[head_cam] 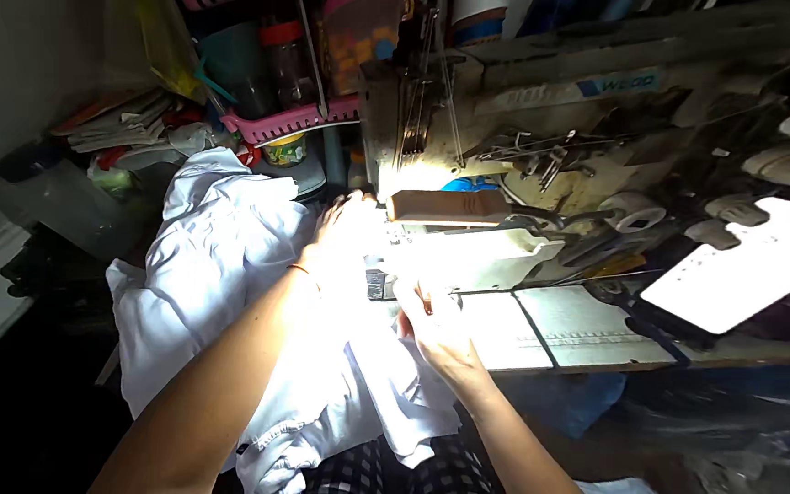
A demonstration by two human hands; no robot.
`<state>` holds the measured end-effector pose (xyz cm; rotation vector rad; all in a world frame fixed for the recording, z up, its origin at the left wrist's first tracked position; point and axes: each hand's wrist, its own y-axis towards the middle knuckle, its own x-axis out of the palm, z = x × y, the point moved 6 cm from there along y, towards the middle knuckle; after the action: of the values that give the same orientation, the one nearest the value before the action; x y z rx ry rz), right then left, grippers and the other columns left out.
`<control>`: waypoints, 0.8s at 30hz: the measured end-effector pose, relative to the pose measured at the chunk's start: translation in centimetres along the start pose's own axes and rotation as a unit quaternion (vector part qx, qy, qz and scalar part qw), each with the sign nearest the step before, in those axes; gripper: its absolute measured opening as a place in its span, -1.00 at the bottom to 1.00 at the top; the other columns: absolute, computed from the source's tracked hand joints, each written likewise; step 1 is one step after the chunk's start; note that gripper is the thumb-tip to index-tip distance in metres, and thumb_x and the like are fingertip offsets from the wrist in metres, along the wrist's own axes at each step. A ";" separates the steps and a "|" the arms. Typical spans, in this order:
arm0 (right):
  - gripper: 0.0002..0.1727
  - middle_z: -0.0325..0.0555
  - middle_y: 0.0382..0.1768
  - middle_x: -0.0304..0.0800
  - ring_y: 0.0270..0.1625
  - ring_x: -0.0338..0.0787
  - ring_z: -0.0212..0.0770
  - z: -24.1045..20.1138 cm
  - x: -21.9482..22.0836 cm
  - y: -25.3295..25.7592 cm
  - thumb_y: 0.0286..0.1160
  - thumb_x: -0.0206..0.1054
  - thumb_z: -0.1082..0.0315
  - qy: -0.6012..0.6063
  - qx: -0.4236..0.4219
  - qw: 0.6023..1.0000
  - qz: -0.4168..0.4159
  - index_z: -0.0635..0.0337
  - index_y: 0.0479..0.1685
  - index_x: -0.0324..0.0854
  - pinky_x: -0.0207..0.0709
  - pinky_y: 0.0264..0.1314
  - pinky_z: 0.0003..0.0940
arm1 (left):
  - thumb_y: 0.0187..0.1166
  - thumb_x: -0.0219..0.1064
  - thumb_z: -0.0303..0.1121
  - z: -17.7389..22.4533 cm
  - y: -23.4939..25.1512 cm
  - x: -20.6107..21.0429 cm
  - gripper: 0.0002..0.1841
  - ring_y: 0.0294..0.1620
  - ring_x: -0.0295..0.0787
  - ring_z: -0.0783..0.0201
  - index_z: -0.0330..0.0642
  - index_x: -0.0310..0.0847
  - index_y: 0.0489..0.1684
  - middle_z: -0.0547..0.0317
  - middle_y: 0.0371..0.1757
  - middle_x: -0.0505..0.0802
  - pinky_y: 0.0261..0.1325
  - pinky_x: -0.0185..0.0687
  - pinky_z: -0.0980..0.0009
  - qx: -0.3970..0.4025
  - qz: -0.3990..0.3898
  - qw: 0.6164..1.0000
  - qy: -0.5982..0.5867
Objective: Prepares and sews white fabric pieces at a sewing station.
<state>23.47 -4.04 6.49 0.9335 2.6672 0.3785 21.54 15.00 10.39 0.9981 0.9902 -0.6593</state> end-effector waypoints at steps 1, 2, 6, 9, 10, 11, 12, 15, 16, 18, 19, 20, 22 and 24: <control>-0.71 -0.33 -0.53 0.64 -0.61 0.55 -0.48 -0.1 0.0 -0.1 0.78 0.13 0.23 -0.015 -0.006 1.000 0.000 -0.01 0.20 0.74 0.50 -0.54 -0.56 | 0.54 0.38 -0.13 -0.3 0.5 -0.4 -0.58 0.38 0.68 -0.10 -0.11 0.66 0.30 -0.09 0.37 0.73 0.26 0.64 -0.09 -0.042 -0.021 0.999 0.013; -0.66 -0.30 -0.34 0.72 -0.45 0.62 -0.47 -0.2 -0.2 -0.2 0.77 0.13 0.19 -0.052 -0.004 0.999 -0.005 -0.04 0.33 0.70 0.55 -0.37 -0.50 | 0.50 0.44 -0.14 -0.2 0.8 -1.7 -0.56 0.43 0.65 -0.11 -0.11 0.65 0.31 -0.10 0.42 0.69 0.28 0.63 -0.12 -0.088 -0.052 0.995 0.013; -0.42 -0.08 0.20 0.82 0.22 0.78 -0.21 0.5 -2.4 -1.2 0.71 0.08 -0.08 -0.183 0.014 0.983 -0.017 0.10 0.46 0.63 0.61 0.29 -0.02 | 0.66 0.29 -0.36 -3.8 0.4 -4.7 -0.74 0.41 0.64 -0.24 -0.23 0.72 0.19 -0.25 0.37 0.68 0.30 0.62 -0.17 -0.176 -0.013 0.983 0.046; -0.58 -0.07 0.12 0.85 0.04 0.87 -0.04 -0.3 -3.8 -0.9 0.72 0.13 0.11 -0.293 -0.042 0.955 0.022 0.04 0.36 0.71 0.69 0.00 0.14 | 0.61 0.31 -0.44 -6.4 -1.2 -6.5 -0.84 0.35 0.65 -0.20 -0.27 0.71 0.01 -0.24 0.21 0.72 0.29 0.61 -0.14 -0.150 0.033 0.988 0.025; -0.61 -0.07 0.11 0.86 -0.03 0.88 -0.01 -1.1 -3.9 -0.5 0.71 0.17 0.14 -0.326 -0.064 0.942 0.035 0.00 0.37 0.71 0.69 -0.09 0.16 | 0.65 0.27 -0.47 -5.8 -2.1 -7.7 -0.84 0.33 0.66 -0.17 -0.31 0.71 0.03 -0.23 0.17 0.75 0.34 0.57 -0.12 -0.132 0.035 0.991 -0.016; -0.62 -0.03 0.01 0.87 -0.13 0.87 0.03 -1.8 -3.8 0.0 0.65 0.22 0.19 -0.352 -0.091 0.930 0.050 0.02 0.33 0.73 0.65 -0.19 0.16 | 0.67 0.25 -0.50 -4.9 -3.2 -9.1 -0.84 0.22 0.72 -0.10 -0.35 0.70 0.01 -0.21 0.07 0.79 0.32 0.58 -0.07 -0.109 0.040 0.991 -0.070; -0.65 0.00 -0.10 0.87 -0.20 0.85 0.06 -2.5 -3.6 0.6 0.62 0.26 0.19 -0.379 -0.117 0.916 0.061 0.04 0.26 0.77 0.64 -0.27 0.14 | 0.69 0.24 -0.49 -3.8 -4.4 -10.4 -0.85 0.07 0.76 0.01 -0.34 0.70 0.00 -0.15 -0.02 0.81 0.21 0.63 0.01 -0.098 0.029 0.986 -0.129; -0.72 0.06 -0.16 0.87 -0.15 0.87 0.14 -4.0 -1.6 3.1 0.64 0.31 0.22 -0.434 -0.171 0.883 0.040 0.11 0.12 0.82 0.67 -0.25 0.15 | 0.56 0.28 -0.50 0.5 -8.6 -12.6 -0.92 -0.37 0.66 0.42 -0.17 0.68 -0.15 0.22 -0.32 0.77 -0.28 0.62 0.42 -0.041 -0.029 0.964 -0.263; -0.72 0.10 -0.10 0.85 -0.08 0.85 0.19 -4.3 -0.6 4.2 0.66 0.30 0.25 -0.438 -0.175 0.882 0.013 0.13 0.15 0.81 0.64 -0.15 0.20 | 0.45 0.34 -0.54 2.2 -9.9 -12.9 -0.90 -0.44 0.63 0.48 -0.14 0.68 -0.21 0.29 -0.38 0.76 -0.39 0.55 0.52 -0.013 -0.051 0.960 -0.275; -0.74 0.10 -0.11 0.81 -0.19 0.84 0.19 -4.4 1.0 6.1 0.71 0.23 0.29 -0.435 -0.192 0.879 -0.033 0.14 0.11 0.79 0.64 -0.25 0.19 | 0.44 0.45 -0.45 4.1 -11.2 -12.4 -0.95 -0.51 0.60 0.58 -0.06 0.71 -0.35 0.41 -0.48 0.75 -0.47 0.47 0.63 0.032 -0.095 0.959 -0.265; -0.73 0.09 -0.11 0.81 -0.19 0.85 0.17 -4.3 1.4 6.6 0.72 0.19 0.31 -0.417 -0.203 0.885 -0.041 0.13 0.10 0.79 0.65 -0.26 0.17 | 0.47 0.43 -0.42 4.1 -11.5 -12.4 -0.95 -0.49 0.59 0.59 -0.07 0.70 -0.38 0.42 -0.48 0.74 -0.45 0.46 0.63 0.044 -0.104 0.958 -0.264; -0.71 0.08 -0.08 0.83 -0.14 0.86 0.15 -4.4 1.4 6.8 0.73 0.16 0.32 -0.389 -0.210 0.896 -0.042 0.13 0.12 0.81 0.66 -0.21 0.16 | 0.49 0.34 -0.42 3.3 -11.6 -12.9 -0.97 -0.39 0.68 0.60 -0.10 0.70 -0.29 0.40 -0.37 0.80 -0.32 0.60 0.60 0.046 -0.101 0.957 -0.268; -0.69 0.04 -0.06 0.85 -0.05 0.87 0.04 -4.9 0.3 6.5 0.74 0.17 0.30 -0.318 -0.209 0.924 -0.035 0.14 0.10 0.84 0.67 -0.06 0.09 | 0.63 0.23 -0.41 -0.7 -12.5 -16.5 -0.88 -0.24 0.72 0.58 -0.13 0.65 -0.04 0.39 -0.22 0.81 -0.13 0.70 0.54 -0.037 -0.015 0.956 -0.291; -0.70 -0.10 0.00 0.87 0.04 0.83 -0.22 -4.8 -1.6 5.4 0.72 0.24 0.21 -0.229 -0.149 0.961 -0.054 0.11 0.12 0.83 0.65 0.15 -0.14 | 0.70 0.23 -0.32 -8.8 -15.1 -21.6 -0.83 -0.05 0.76 0.63 0.04 0.64 0.12 0.54 -0.06 0.83 0.05 0.74 0.55 -0.105 0.171 0.914 -0.354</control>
<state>26.00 -1.72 13.08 0.6793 2.1545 0.4598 -3.37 17.13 22.52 0.6358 0.2273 -0.5417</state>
